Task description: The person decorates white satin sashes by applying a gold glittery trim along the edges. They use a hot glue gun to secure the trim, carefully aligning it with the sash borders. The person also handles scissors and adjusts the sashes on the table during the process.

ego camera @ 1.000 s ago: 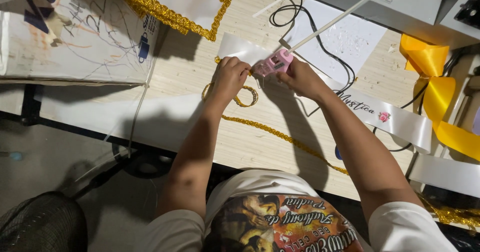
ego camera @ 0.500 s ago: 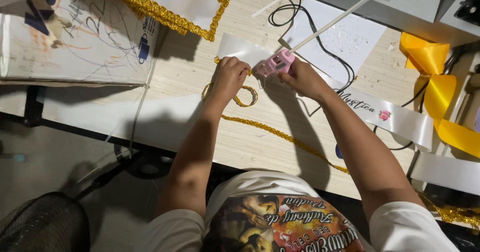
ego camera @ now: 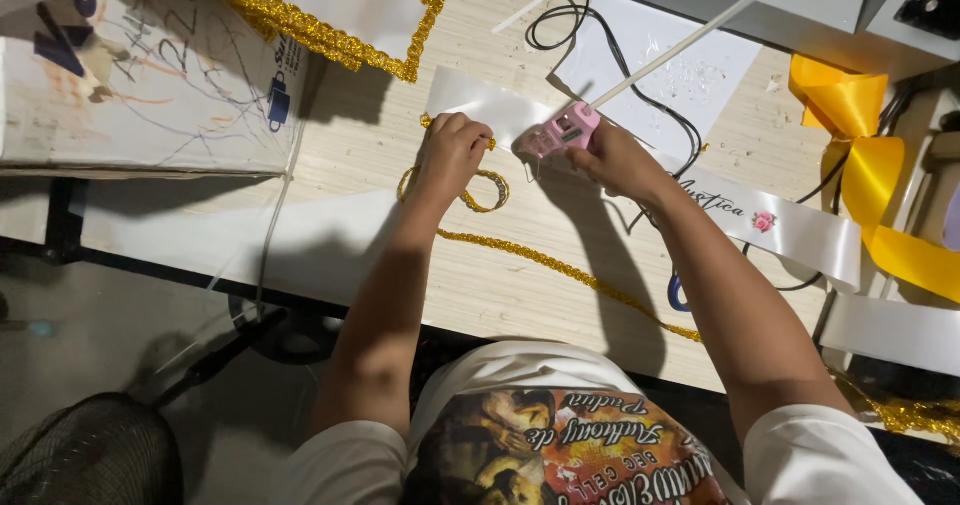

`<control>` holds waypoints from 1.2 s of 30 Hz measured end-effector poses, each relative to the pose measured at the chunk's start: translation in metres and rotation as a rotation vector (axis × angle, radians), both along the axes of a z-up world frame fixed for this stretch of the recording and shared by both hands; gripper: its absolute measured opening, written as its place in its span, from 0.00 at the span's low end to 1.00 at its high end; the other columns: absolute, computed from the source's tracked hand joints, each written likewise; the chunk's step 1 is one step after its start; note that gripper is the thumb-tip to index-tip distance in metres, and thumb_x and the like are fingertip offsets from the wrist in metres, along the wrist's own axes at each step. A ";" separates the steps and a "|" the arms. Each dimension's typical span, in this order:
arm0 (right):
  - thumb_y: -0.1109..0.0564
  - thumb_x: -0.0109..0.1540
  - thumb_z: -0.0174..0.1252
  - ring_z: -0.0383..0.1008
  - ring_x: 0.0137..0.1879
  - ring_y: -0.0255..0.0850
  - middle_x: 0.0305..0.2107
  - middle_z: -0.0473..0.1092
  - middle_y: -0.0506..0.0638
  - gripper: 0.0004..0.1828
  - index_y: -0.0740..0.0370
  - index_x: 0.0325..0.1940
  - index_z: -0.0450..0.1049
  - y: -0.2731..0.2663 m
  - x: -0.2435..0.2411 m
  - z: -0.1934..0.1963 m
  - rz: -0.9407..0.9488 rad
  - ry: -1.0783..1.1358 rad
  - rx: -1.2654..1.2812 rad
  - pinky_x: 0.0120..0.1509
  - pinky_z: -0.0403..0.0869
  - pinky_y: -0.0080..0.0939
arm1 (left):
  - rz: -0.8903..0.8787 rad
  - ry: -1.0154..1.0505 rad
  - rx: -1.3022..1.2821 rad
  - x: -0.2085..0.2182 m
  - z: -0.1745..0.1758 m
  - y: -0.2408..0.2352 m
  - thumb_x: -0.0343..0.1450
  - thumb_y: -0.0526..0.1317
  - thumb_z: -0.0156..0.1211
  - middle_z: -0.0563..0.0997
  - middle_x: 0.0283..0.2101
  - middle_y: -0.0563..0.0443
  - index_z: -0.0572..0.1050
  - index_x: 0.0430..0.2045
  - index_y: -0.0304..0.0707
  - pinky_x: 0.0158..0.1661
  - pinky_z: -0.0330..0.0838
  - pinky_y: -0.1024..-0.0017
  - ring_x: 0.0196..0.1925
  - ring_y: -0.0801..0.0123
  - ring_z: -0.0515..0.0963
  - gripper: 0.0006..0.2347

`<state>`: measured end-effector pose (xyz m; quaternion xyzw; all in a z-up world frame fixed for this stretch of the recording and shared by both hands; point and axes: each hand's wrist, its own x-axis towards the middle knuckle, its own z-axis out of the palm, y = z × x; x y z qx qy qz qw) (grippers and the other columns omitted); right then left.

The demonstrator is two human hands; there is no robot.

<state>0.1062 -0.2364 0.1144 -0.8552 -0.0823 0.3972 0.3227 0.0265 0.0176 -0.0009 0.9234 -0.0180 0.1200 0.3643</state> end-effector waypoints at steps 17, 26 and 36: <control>0.48 0.68 0.53 0.70 0.26 0.37 0.26 0.72 0.52 0.18 0.65 0.53 0.70 -0.043 -0.004 -0.007 -0.027 0.005 -0.073 0.27 0.73 0.41 | -0.021 0.009 -0.004 0.000 -0.001 0.000 0.69 0.33 0.66 0.79 0.36 0.50 0.82 0.34 0.41 0.51 0.71 0.60 0.49 0.53 0.74 0.04; 0.51 0.68 0.55 0.69 0.29 0.37 0.25 0.72 0.51 0.14 0.66 0.47 0.73 -0.071 -0.008 -0.016 -0.046 -0.047 -0.055 0.34 0.69 0.42 | -0.019 0.002 0.003 0.001 -0.004 0.001 0.69 0.33 0.67 0.79 0.35 0.51 0.83 0.34 0.43 0.51 0.71 0.60 0.48 0.54 0.75 0.04; 0.51 0.67 0.55 0.72 0.32 0.34 0.28 0.74 0.49 0.15 0.64 0.53 0.71 -0.095 -0.015 -0.018 -0.133 0.002 -0.004 0.37 0.72 0.38 | -0.023 0.010 0.014 0.000 0.000 0.000 0.69 0.33 0.67 0.79 0.36 0.50 0.83 0.35 0.42 0.52 0.72 0.61 0.48 0.55 0.75 0.04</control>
